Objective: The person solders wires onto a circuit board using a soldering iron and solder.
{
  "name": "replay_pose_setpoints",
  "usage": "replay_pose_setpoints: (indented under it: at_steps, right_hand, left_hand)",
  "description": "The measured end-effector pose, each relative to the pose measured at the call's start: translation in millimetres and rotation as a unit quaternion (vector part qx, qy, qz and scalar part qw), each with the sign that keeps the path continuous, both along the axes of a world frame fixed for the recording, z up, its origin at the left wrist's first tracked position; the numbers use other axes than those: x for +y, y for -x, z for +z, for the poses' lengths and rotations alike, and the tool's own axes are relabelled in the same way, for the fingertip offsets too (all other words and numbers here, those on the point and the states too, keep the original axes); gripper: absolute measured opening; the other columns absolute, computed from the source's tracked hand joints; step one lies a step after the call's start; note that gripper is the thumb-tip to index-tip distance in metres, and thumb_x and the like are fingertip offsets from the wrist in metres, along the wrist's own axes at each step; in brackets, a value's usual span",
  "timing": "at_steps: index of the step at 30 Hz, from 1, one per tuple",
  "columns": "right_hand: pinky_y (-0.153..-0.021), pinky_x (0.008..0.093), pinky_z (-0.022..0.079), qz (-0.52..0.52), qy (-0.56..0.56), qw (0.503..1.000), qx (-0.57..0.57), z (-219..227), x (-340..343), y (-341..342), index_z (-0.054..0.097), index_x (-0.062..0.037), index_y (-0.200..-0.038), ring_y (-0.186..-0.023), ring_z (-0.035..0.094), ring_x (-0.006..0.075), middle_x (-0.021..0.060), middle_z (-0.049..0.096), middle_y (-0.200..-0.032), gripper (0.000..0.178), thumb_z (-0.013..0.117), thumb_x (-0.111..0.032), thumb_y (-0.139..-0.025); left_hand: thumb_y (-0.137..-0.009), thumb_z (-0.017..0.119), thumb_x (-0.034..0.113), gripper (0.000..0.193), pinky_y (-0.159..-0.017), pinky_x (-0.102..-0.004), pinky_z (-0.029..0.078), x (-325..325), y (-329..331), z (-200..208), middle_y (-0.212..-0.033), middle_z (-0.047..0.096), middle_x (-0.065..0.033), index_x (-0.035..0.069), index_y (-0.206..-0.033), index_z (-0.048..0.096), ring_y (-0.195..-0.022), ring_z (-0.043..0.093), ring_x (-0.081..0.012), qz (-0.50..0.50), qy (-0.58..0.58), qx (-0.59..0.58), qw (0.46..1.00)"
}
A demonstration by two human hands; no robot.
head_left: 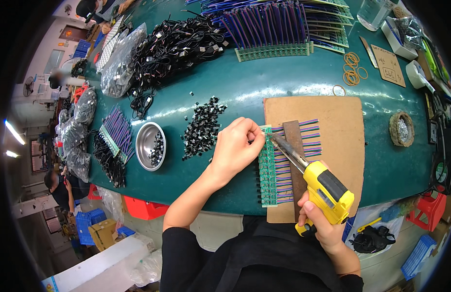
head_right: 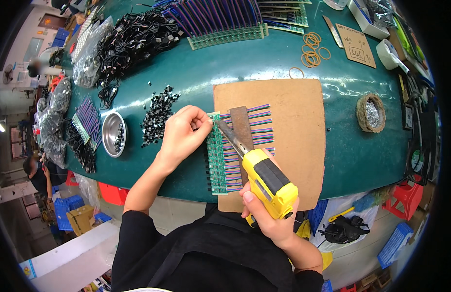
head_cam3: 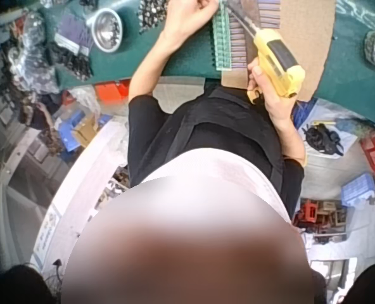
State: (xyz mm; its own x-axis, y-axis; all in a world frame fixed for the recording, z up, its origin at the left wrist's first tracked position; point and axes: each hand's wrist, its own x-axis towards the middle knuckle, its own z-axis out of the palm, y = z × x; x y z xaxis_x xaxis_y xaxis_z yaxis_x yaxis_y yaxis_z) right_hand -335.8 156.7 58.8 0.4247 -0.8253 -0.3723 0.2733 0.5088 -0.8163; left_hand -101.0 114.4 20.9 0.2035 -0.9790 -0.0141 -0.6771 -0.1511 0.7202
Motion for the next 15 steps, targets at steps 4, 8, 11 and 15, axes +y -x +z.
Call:
replay_pose_setpoints:
  at_steps: [4, 8, 11, 15]
  right_hand:
    - [-0.05, 0.0238, 0.051, 0.023, 0.004, 1.0, 0.015, -0.1, -1.2, 0.6, 0.044, 0.0054, -0.119, -0.062, 0.057, 0.011, 0.012, 0.06, -0.085, 0.038, 0.057, 0.002, -0.084]
    - [-0.05, 0.0241, 0.051, 0.018, -0.012, 1.0, 0.022, 4.3, -2.2, 0.1, 0.043, 0.005, -0.121, -0.064, 0.057, 0.0115, 0.0118, 0.059, -0.086, 0.04, 0.057, 0.002, -0.084]
    - [-0.056, 0.0265, 0.055, -0.011, 0.0, 1.0, 0.005, 6.0, -3.4, 1.2, 0.044, 0.0039, -0.121, -0.069, 0.058, 0.0128, 0.011, 0.058, -0.088, 0.038, 0.056, 0.001, -0.084]
    - [-0.053, 0.0268, 0.054, -0.054, -0.03, 0.998, 0.025, 16.4, -4.4, -2.3, 0.052, 0.004, -0.106, -0.063, 0.059, 0.0151, 0.012, 0.057, -0.087, 0.028, 0.059, -0.007, -0.081]
  left_hand:
    - [-0.074, 0.062, 0.013, 0.014, -0.055, -0.0341, 0.047, -4.5, -3.2, 0.4, -0.068, 0.057, -0.0112, 0.0, -0.071, 0.056, -0.057, 0.057, -0.0242, -0.013, -0.012, -0.018, 1.0]
    - [-0.072, 0.065, 0.012, 0.013, -0.053, -0.0278, 0.045, -9.9, -6.1, 0.5, -0.067, 0.058, -0.0086, -0.001, -0.071, 0.06, -0.055, 0.056, -0.015, -0.031, -0.025, -0.044, 0.998]
    - [-0.072, 0.065, 0.012, 0.013, -0.053, -0.0277, 0.046, -11.4, -7.1, 1.3, -0.067, 0.059, -0.0092, -0.001, -0.071, 0.061, -0.055, 0.056, -0.0149, -0.03, -0.035, -0.04, 0.998]
    - [-0.072, 0.065, 0.012, 0.014, -0.054, -0.0277, 0.046, -10.0, -7.9, 4.2, -0.066, 0.059, -0.0097, -0.001, -0.071, 0.06, -0.055, 0.057, -0.0145, -0.018, -0.046, -0.03, 0.998]
